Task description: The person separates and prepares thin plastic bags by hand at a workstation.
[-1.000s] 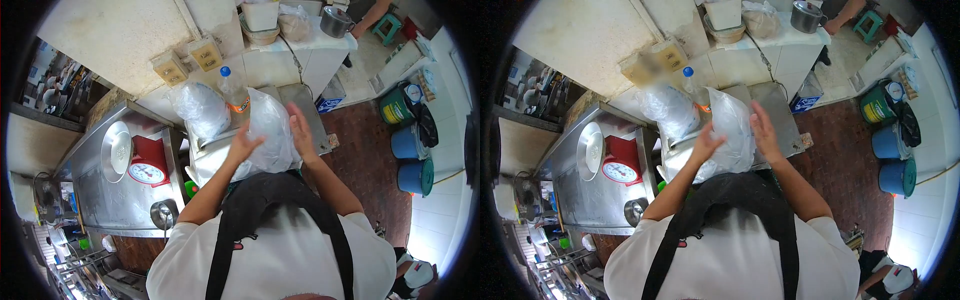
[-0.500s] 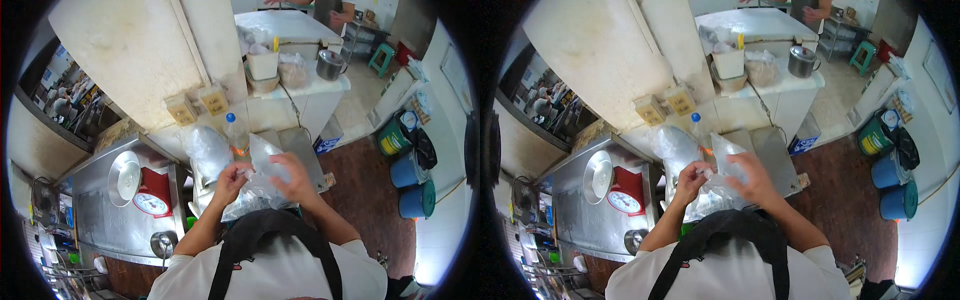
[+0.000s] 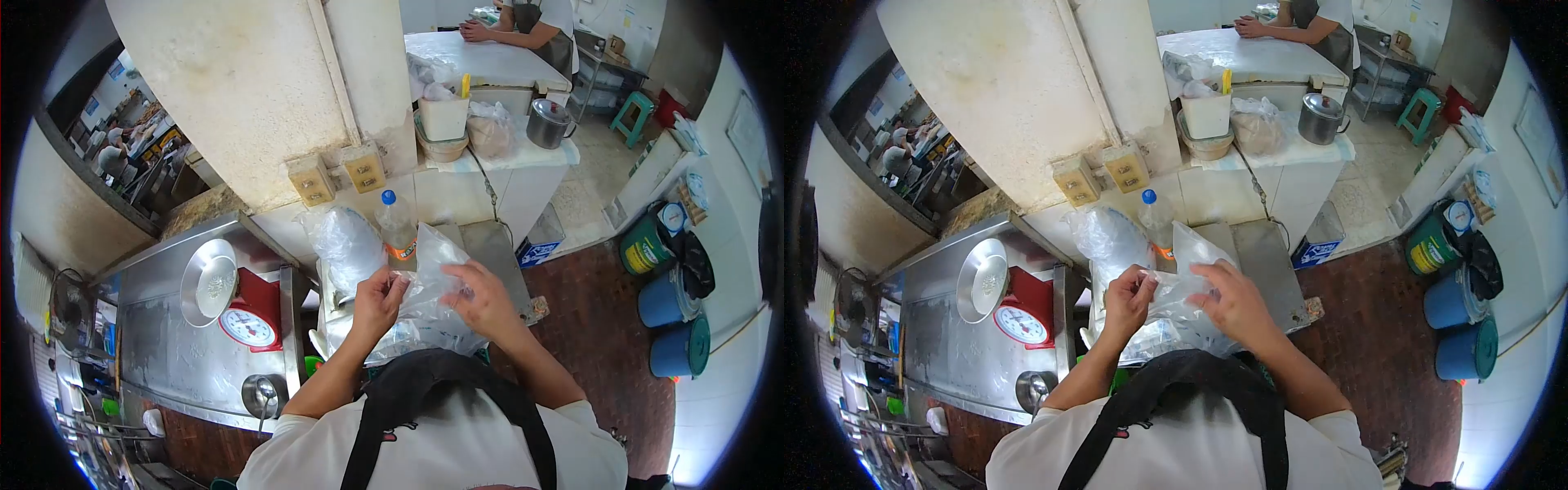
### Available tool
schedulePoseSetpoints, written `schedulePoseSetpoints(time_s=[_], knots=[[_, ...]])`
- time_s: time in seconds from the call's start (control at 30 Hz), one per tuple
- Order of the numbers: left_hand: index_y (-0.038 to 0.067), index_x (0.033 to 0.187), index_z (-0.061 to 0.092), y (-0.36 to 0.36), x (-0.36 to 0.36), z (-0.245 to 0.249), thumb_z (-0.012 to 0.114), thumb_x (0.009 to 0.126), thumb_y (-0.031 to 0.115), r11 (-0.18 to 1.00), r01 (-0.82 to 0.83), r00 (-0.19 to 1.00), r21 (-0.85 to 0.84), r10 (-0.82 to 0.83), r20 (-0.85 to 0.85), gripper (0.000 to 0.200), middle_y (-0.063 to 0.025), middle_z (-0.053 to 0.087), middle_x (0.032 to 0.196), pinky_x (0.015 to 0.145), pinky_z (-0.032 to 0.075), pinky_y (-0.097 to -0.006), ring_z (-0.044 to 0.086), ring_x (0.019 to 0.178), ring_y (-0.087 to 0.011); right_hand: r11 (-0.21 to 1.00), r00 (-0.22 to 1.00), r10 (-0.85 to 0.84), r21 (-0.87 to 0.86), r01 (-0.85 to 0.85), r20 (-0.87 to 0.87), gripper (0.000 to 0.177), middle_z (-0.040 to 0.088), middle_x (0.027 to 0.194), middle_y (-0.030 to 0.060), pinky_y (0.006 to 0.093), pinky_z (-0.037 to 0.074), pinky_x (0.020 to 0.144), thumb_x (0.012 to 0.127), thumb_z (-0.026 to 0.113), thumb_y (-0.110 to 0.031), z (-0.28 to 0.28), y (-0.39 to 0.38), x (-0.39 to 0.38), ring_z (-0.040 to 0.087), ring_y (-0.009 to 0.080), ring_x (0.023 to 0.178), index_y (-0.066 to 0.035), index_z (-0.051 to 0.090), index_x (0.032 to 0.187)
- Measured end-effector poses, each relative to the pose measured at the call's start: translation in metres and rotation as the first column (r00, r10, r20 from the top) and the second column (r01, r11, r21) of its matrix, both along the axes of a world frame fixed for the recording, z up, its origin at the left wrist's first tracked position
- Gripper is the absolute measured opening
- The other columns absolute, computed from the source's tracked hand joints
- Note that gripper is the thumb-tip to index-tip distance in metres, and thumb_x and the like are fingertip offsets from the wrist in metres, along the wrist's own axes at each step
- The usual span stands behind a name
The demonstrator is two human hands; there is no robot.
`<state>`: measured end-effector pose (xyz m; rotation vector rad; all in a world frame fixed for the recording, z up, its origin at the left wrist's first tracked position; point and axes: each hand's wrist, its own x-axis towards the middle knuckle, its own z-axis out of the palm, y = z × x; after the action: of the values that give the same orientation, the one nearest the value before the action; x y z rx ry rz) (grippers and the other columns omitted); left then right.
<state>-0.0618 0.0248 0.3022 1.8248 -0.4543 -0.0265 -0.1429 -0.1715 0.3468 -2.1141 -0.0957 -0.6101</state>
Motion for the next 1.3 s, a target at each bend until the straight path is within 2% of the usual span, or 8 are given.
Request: schedulePoseSetpoints(time_s=[0.33,0.43,0.57,0.7,0.8,0.93,1.1,1.3], knots=[[0.000,0.080,0.060,0.008,-0.007,0.006,0.059,0.099,0.031,0.986,0.028,0.999,0.161,-0.031,0.012,0.037,-0.0029,0.053,0.062,0.059,0.042,-0.0307,0.047,0.062,-0.0108,0.998,0.999,0.031,-0.050,-0.031,0.014,0.018,0.064,0.080,0.0134,0.0314,0.049,0.063,0.085,0.071,-0.010,-0.010,-0.011,0.000,0.063,0.0230,0.070,-0.001,0.068,0.099],[-0.001,0.091,0.064,0.030,0.010,-0.002,0.057,0.100,0.033,0.746,0.598,0.686,-0.294,-0.666,-0.294,0.036,-0.0047,0.066,0.081,0.072,0.048,-0.0302,0.059,0.078,-0.0126,1.000,1.000,0.014,-0.025,-0.014,0.007,0.028,0.064,0.078,0.0159,0.0354,0.050,0.061,0.086,0.070,-0.010,-0.020,-0.028,0.001,0.062,0.0276,0.064,-0.003,0.066,0.113],[-0.002,0.122,0.062,0.018,0.019,0.000,0.059,0.098,0.023,0.867,0.326,0.731,-0.378,-0.485,-0.481,0.035,-0.0091,0.065,0.118,0.095,0.046,-0.0327,0.060,0.104,-0.0170,0.984,0.986,-0.007,0.176,0.037,-0.169,0.042,0.066,0.081,0.0202,0.0390,0.051,0.061,0.089,0.067,-0.010,0.003,-0.012,-0.009,0.064,0.0341,0.064,-0.008,0.058,0.130],[0.002,0.119,0.064,-0.033,-0.002,0.017,0.064,0.093,0.014,0.775,0.565,0.825,-0.283,-0.527,0.204,0.028,-0.0040,0.067,0.106,0.091,0.047,-0.0306,0.060,0.100,-0.0146,1.000,0.997,-0.030,-0.001,0.031,0.068,0.039,0.067,0.086,0.0236,0.0384,0.052,0.064,0.092,0.063,-0.009,-0.008,0.014,-0.002,0.068,0.0368,0.071,-0.009,0.059,0.131],[0.003,0.113,0.064,-0.034,-0.006,-0.001,0.064,0.094,0.016,0.865,0.302,0.890,-0.401,-0.407,-0.207,0.023,-0.0014,0.067,0.101,0.088,0.047,-0.0290,0.060,0.098,-0.0138,0.999,0.996,0.038,-0.016,-0.036,0.085,0.033,0.069,0.090,0.0221,0.0368,0.054,0.068,0.095,0.059,-0.010,-0.015,0.005,0.004,0.069,0.0318,0.077,-0.005,0.059,0.128],[0.006,0.102,0.065,-0.023,0.015,-0.020,0.068,0.093,0.023,0.656,0.232,0.714,-0.718,-0.616,-0.332,0.019,-0.0007,0.067,0.100,0.086,0.047,-0.0285,0.060,0.095,-0.0122,0.981,0.991,0.130,0.144,-0.128,-0.003,0.024,0.072,0.094,0.0127,0.0334,0.055,0.071,0.097,0.055,-0.009,-0.023,-0.029,-0.003,0.070,0.0196,0.081,0.000,0.060,0.118],[0.010,0.094,0.065,0.001,0.019,-0.029,0.069,0.092,0.031,0.576,0.570,0.344,-0.585,-0.815,-0.467,0.022,-0.0040,0.067,0.101,0.091,0.048,-0.0360,0.062,0.096,-0.0161,0.395,0.891,0.409,0.842,-0.367,0.196,0.024,0.061,0.068,0.0057,0.0332,0.052,0.055,0.100,0.055,-0.021,-0.025,-0.042,-0.012,0.058,0.0164,0.055,-0.002,0.063,0.113],[0.009,0.096,0.065,-0.009,0.056,-0.032,0.064,0.093,0.029,0.323,0.048,0.456,-0.945,-0.849,-0.267,0.020,-0.0107,0.067,0.105,0.098,0.047,-0.0438,0.063,0.102,-0.0253,0.121,0.895,0.440,0.983,-0.141,0.074,0.044,0.051,0.064,0.0036,0.0303,0.046,0.049,0.103,0.047,-0.021,-0.013,-0.048,0.002,0.047,0.0141,0.048,-0.007,0.042,0.145]])
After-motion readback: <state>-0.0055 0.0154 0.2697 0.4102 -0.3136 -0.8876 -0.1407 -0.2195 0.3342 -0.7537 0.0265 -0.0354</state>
